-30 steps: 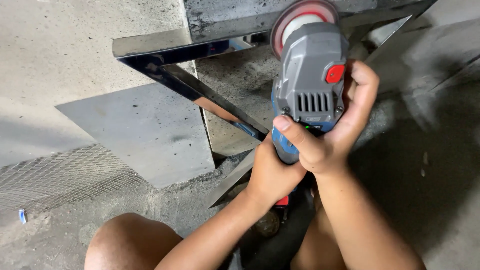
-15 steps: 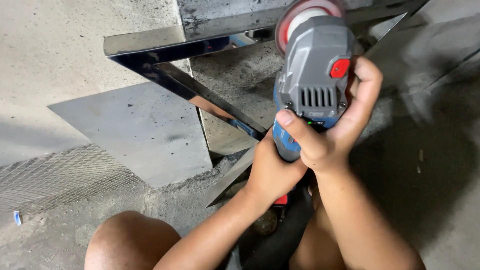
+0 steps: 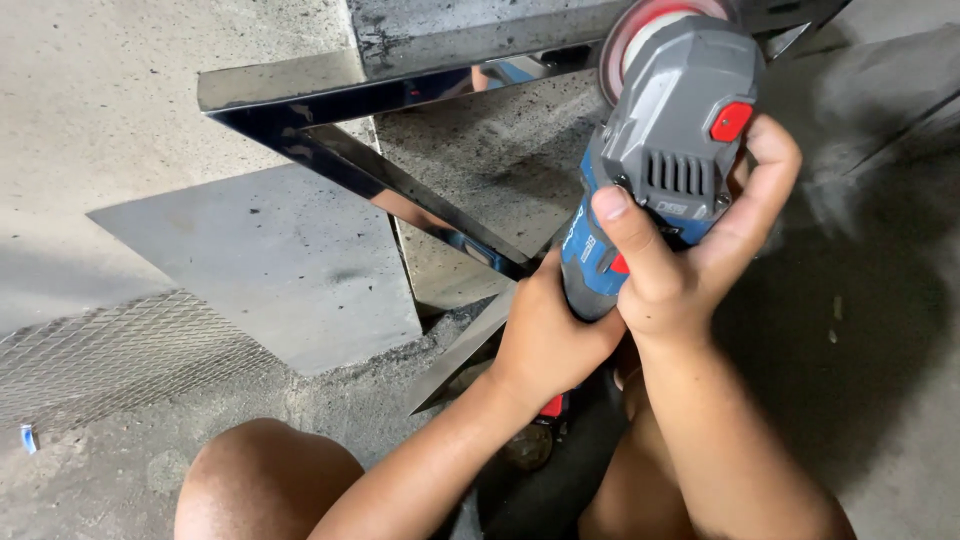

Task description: Polishing a triangular metal frame using a handheld angle grinder with a polishing disc.

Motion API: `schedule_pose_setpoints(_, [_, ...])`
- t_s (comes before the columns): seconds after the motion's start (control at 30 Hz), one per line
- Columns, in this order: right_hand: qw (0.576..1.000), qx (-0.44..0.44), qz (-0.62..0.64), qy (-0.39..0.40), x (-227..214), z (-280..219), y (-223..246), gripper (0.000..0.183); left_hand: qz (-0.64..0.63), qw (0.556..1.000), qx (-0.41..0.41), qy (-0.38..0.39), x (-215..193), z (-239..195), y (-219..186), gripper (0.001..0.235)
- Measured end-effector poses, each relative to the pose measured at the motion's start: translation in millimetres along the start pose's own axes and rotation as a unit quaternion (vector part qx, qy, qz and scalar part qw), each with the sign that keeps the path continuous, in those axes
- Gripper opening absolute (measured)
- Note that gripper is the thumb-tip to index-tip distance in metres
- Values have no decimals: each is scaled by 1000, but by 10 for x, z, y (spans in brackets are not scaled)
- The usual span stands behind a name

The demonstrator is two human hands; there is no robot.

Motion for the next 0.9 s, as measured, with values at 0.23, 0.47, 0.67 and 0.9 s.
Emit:
schedule_pose_setpoints(0.23, [998,-31,7,52,199,4,131,78,-100,994,37,-27,-43,-81,51,33])
schedule_pose_setpoints(0.47, [993,-19,70,98,470,-14,227,87,-132,982,117,-60,-201,-173,-56,44])
schedule_pose_setpoints(0.67, [988,-20,114,104,545,-36,218,87,-106,988,87,-69,-274,-210,-15,37])
schedule_pose_setpoints(0.9, [994,-5,75,80,476,8,285,76,-114,991,36,-56,-282,-215,7,33])
Point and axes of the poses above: each hand's wrist, its own z-axis towards the middle knuckle, its own x-axis out of the palm, y = z × x, the point moved 6 cm from there along z, towards the middle knuckle, and after that the axes turned 4 degrees about -x, right-handed, at the moved point
